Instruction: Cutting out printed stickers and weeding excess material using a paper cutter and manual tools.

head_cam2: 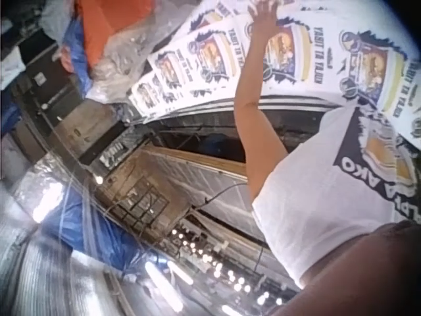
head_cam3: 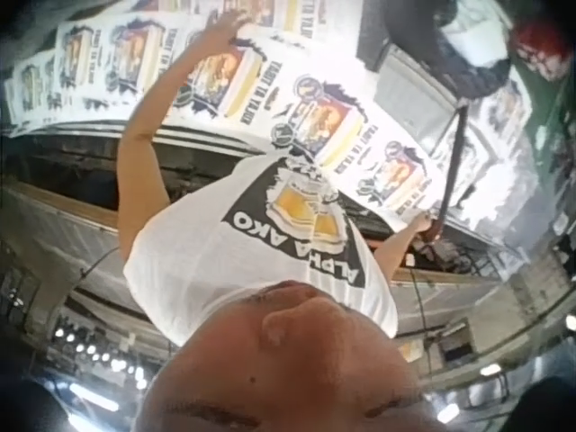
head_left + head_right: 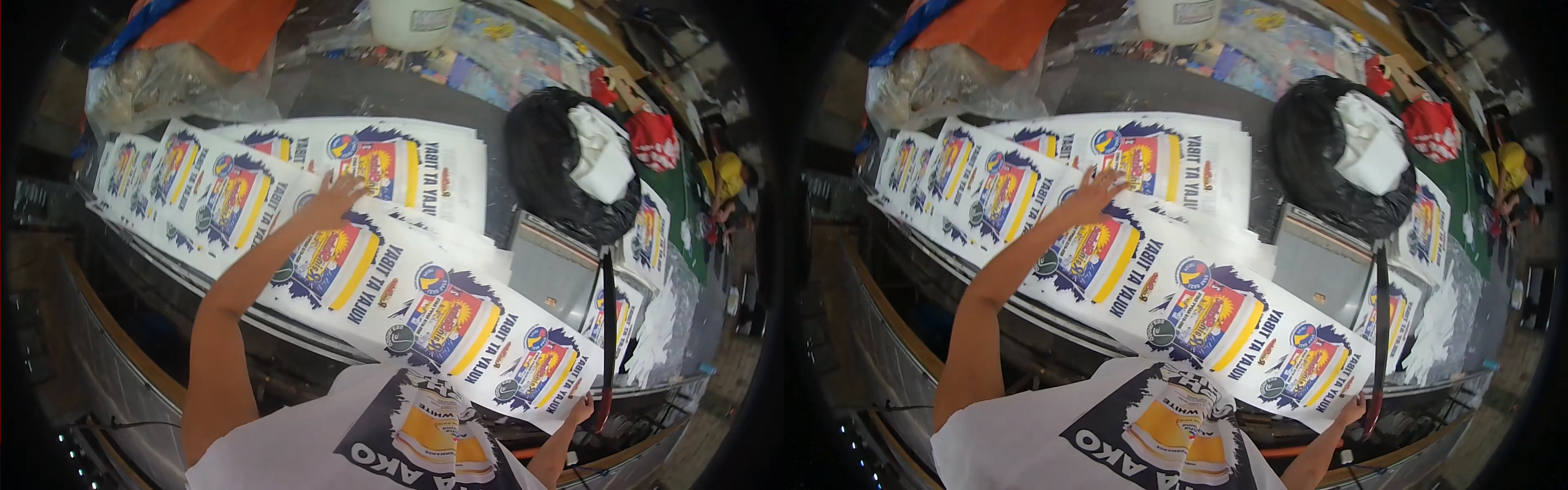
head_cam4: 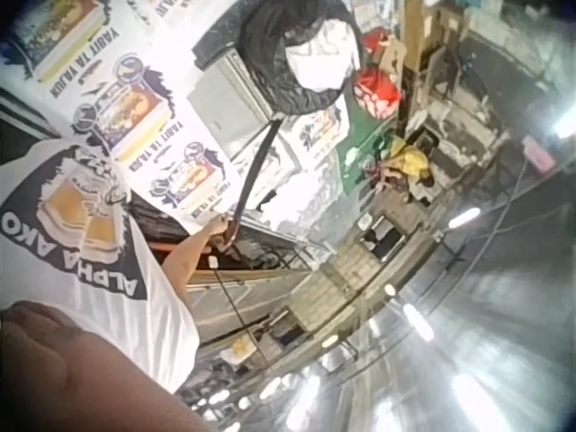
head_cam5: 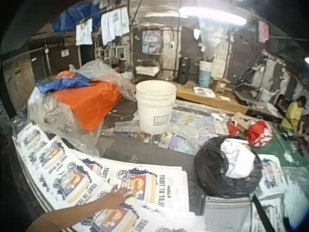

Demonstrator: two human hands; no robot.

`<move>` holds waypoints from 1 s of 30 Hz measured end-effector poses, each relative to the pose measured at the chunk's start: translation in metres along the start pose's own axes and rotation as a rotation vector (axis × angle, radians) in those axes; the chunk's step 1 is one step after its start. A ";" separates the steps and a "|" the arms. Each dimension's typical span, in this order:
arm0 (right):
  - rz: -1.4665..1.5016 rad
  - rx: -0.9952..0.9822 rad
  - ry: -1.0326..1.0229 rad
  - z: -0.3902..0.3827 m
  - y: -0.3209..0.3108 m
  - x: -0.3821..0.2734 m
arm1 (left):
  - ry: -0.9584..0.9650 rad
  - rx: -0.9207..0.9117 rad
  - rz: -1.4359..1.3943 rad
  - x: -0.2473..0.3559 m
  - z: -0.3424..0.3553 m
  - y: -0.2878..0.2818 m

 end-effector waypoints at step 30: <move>0.474 0.290 -0.043 -0.030 -0.127 0.094 | -0.039 -0.606 0.016 0.066 0.048 0.055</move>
Point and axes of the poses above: each hand's wrist, its own z-axis towards the middle knuckle, its own y-axis out of the palm, x = y × z, the point moved 2 cm from there along z, towards the middle knuckle, and after that the axes turned 15 degrees about x, right-handed, at the moved point
